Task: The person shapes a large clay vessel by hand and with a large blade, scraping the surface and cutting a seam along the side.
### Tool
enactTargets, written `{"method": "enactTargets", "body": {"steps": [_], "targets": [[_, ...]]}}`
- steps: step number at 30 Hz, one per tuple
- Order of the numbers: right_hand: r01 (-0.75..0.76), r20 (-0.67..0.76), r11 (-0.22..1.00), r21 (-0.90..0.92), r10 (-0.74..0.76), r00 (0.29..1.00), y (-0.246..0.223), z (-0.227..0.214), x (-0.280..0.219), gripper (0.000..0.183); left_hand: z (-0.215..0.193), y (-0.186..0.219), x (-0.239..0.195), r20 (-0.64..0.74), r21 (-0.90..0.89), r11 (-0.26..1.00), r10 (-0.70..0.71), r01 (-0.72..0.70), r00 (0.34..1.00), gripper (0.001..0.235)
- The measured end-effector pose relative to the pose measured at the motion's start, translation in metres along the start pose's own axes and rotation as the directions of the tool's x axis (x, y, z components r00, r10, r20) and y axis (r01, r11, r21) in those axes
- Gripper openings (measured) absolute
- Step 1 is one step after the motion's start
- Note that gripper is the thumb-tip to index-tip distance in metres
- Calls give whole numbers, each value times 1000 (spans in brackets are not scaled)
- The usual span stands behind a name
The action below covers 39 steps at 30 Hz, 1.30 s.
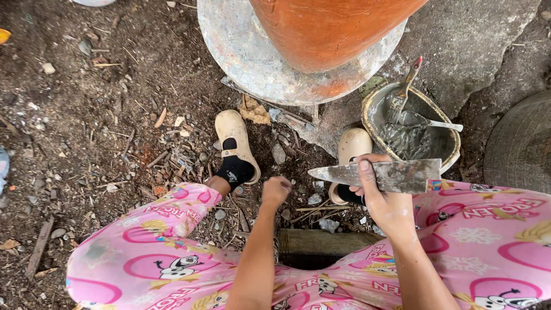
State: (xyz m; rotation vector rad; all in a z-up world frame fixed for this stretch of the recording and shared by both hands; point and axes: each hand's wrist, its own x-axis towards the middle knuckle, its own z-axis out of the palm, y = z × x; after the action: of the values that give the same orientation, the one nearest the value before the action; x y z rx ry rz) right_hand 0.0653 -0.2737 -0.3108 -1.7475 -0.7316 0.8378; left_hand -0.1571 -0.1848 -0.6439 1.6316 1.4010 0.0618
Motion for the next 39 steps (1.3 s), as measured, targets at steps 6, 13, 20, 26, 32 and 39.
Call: {"method": "enactTargets", "body": {"steps": [6, 13, 20, 26, 32, 39], "targets": [[-4, 36, 997, -75, 7, 999, 24, -1, 2, 17, 48, 33, 3, 18, 118, 971, -211, 207, 977, 20], [6, 7, 993, -118, -5, 1000, 12, -12, 9, 18, 20, -10, -21, -172, 167, 872, -433, 460, 885, 17], [-54, 86, 956, -288, 82, 993, -2, -3, 11, 18, 48, -15, -16, -138, 130, 991, 14, 4, 990, 10], [-28, 38, 982, -188, 36, 999, -1, -5, 7, 19, 64, 20, -3, -2, 397, 912, 114, -103, 994, 10], [-70, 17, 980, -187, 75, 997, -3, -9, 7, 21, 76, 18, 8, 53, 607, 764, 239, -221, 970, 16], [-138, -7, 978, -155, 138, 990, -9, -6, 5, 25, 104, 20, 7, 1, 732, 642, 333, -228, 943, 8]]}}
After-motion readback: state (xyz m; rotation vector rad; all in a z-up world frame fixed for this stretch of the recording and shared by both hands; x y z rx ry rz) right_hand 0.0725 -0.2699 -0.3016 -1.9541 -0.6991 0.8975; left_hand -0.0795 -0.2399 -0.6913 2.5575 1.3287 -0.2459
